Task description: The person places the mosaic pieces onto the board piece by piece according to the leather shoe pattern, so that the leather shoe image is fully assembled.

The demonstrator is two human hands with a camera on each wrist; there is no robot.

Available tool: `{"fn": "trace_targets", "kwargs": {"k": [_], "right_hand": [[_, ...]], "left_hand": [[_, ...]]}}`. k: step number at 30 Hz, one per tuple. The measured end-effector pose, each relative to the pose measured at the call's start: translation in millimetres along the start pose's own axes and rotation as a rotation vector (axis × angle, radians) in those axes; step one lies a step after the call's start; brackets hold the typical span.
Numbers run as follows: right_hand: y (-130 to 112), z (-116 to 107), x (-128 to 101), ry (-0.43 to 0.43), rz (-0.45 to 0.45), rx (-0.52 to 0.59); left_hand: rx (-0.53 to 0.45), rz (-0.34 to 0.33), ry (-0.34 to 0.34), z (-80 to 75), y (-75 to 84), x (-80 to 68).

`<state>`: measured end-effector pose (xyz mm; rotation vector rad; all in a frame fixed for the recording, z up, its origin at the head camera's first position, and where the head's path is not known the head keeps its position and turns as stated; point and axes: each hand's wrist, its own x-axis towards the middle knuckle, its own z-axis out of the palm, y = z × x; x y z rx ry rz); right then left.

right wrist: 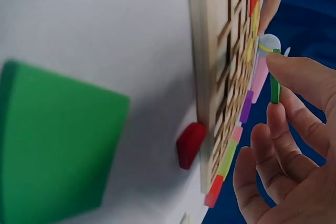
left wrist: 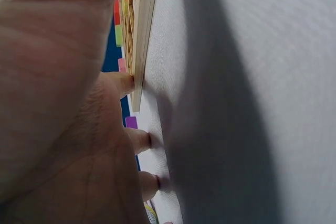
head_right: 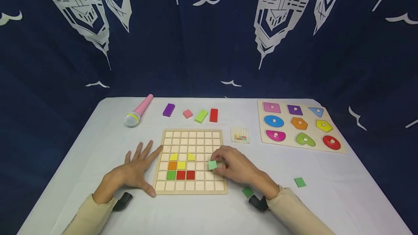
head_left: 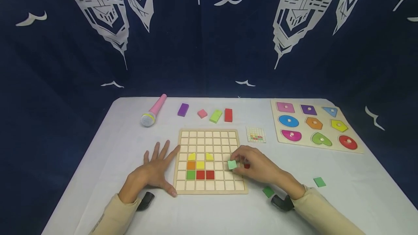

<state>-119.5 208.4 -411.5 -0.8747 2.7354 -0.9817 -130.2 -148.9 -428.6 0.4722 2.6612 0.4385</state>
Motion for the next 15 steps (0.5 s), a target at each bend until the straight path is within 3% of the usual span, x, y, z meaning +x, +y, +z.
{"fn": "trace_targets", "kwargs": {"k": [7, 15], "right_hand": [[3.2, 2.3, -3.0, -0.073, 0.007, 0.011], [22.8, -7.2, -33.5, -0.144, 0.031, 0.018]], "left_hand": [[0.005, -0.003, 0.002, -0.4, -0.1, 0.9], [0.005, -0.006, -0.011, 1.6, 0.4, 1.7]]}}
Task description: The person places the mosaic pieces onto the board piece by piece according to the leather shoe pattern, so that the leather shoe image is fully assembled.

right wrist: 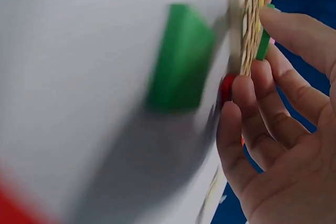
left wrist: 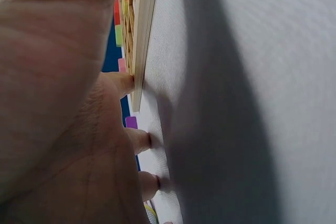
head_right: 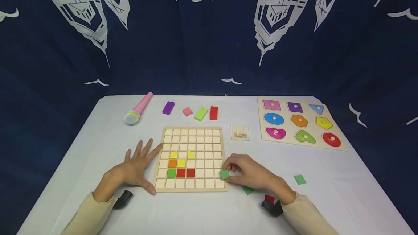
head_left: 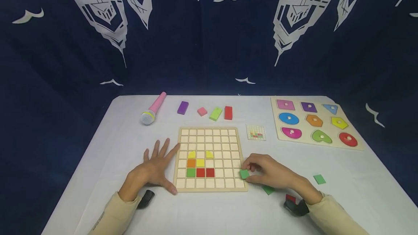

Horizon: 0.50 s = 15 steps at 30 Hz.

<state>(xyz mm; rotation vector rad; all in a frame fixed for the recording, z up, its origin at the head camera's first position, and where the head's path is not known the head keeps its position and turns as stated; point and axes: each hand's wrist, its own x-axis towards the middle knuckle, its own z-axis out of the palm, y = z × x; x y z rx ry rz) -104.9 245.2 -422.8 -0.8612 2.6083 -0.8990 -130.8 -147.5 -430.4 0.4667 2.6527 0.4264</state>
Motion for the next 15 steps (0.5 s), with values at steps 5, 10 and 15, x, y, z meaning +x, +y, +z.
{"fn": "trace_targets", "kwargs": {"k": [5, 10, 15], "right_hand": [[9.2, -3.5, -17.4, -0.027, 0.068, -0.019], [12.2, -6.2, -25.3, -0.026, 0.112, -0.038], [13.7, -12.3, -31.8, -0.051, 0.111, 0.003]], "left_hand": [[-0.004, 0.0, 0.006, 0.3, 0.4, 0.1], [-0.015, 0.024, 0.026, -0.9, 1.5, -2.7], [-0.008, 0.026, 0.028, -2.3, 1.4, -3.9]]}}
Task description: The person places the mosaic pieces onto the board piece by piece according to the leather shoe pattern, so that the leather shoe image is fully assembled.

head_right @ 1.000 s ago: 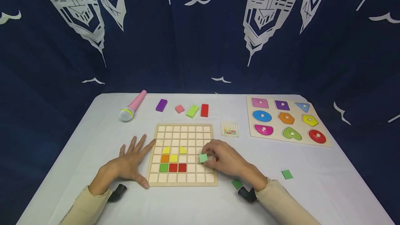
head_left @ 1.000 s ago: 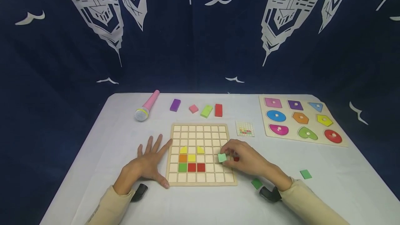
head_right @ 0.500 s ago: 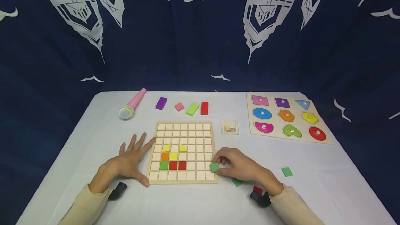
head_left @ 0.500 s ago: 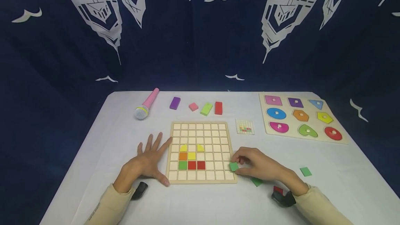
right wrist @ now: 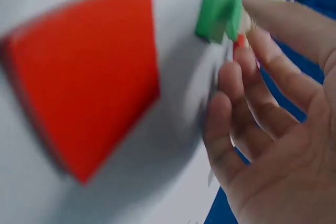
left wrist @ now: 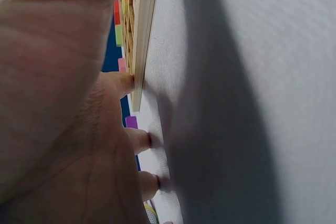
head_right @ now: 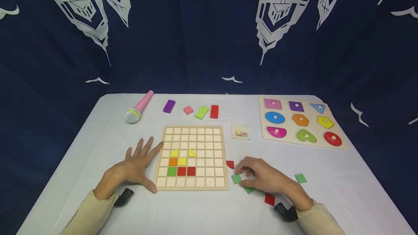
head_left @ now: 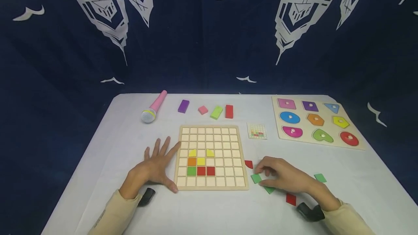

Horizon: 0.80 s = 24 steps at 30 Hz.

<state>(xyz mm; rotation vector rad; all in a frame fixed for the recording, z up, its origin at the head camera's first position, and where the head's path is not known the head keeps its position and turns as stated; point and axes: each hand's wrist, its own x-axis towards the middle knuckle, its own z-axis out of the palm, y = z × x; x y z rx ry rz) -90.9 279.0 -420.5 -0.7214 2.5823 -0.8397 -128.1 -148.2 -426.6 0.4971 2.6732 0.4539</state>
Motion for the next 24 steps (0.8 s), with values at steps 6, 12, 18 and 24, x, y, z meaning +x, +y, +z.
{"fn": "trace_targets", "kwargs": {"k": [6, 12, 18, 24], "right_hand": [[0.8, -7.5, -8.3, -0.113, 0.026, 0.05], [-0.3, -7.8, -8.8, -0.118, 0.021, -0.011], [-4.4, -6.9, -0.3, -0.048, -0.006, -0.057], [-10.4, -6.8, 15.3, 0.041, -0.086, -0.095]], "left_hand": [[0.018, -0.016, -0.012, -1.4, -0.2, 2.4], [0.016, -0.023, -0.021, -1.0, 0.8, 5.2], [0.025, -0.024, -0.022, -0.4, 0.4, 4.1], [0.02, -0.025, -0.024, 0.1, -1.1, 2.8]]}}
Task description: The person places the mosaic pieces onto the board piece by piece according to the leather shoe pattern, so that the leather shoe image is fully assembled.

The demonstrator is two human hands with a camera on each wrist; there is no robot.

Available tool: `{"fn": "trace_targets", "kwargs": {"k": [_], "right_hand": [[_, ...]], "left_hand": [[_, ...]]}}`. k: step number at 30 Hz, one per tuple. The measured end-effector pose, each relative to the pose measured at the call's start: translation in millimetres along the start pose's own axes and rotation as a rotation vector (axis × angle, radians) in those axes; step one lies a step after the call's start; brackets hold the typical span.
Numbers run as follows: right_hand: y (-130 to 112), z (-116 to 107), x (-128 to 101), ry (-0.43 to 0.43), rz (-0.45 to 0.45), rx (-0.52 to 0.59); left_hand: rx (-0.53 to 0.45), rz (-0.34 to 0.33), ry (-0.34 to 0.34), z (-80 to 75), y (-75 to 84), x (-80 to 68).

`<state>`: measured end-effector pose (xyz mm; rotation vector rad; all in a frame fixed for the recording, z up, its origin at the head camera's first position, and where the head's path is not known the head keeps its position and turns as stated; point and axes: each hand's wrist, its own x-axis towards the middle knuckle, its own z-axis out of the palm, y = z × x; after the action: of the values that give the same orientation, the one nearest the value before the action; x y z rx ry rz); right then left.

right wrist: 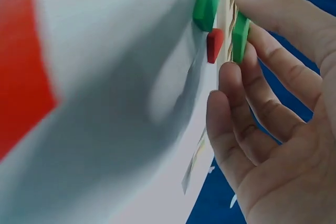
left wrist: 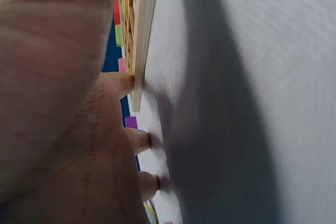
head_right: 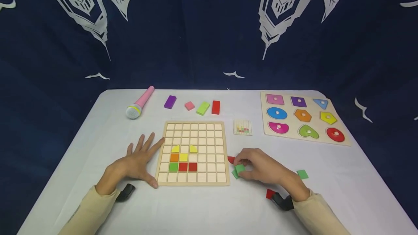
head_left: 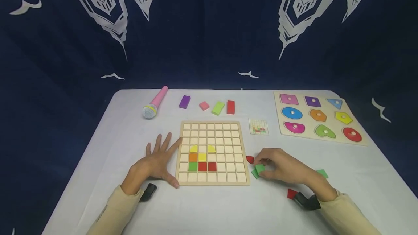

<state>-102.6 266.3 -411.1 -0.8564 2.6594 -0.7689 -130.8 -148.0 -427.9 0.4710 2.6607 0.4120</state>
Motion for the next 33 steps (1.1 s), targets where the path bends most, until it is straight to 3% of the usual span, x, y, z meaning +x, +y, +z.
{"fn": "trace_targets", "kwargs": {"k": [11, 22, 33], "right_hand": [[-21.8, 9.3, 43.8, 0.024, -0.068, 0.018], [-52.7, 27.6, 84.8, -0.05, -0.196, 0.027], [-58.5, 38.1, 94.8, -0.051, -0.158, 0.048]], "left_hand": [[-0.01, -0.002, -0.009, -1.1, -0.6, 1.8], [-0.001, -0.004, -0.01, -1.3, -1.5, 2.6], [0.013, -0.009, -0.016, -1.6, -0.6, 3.0]]}}
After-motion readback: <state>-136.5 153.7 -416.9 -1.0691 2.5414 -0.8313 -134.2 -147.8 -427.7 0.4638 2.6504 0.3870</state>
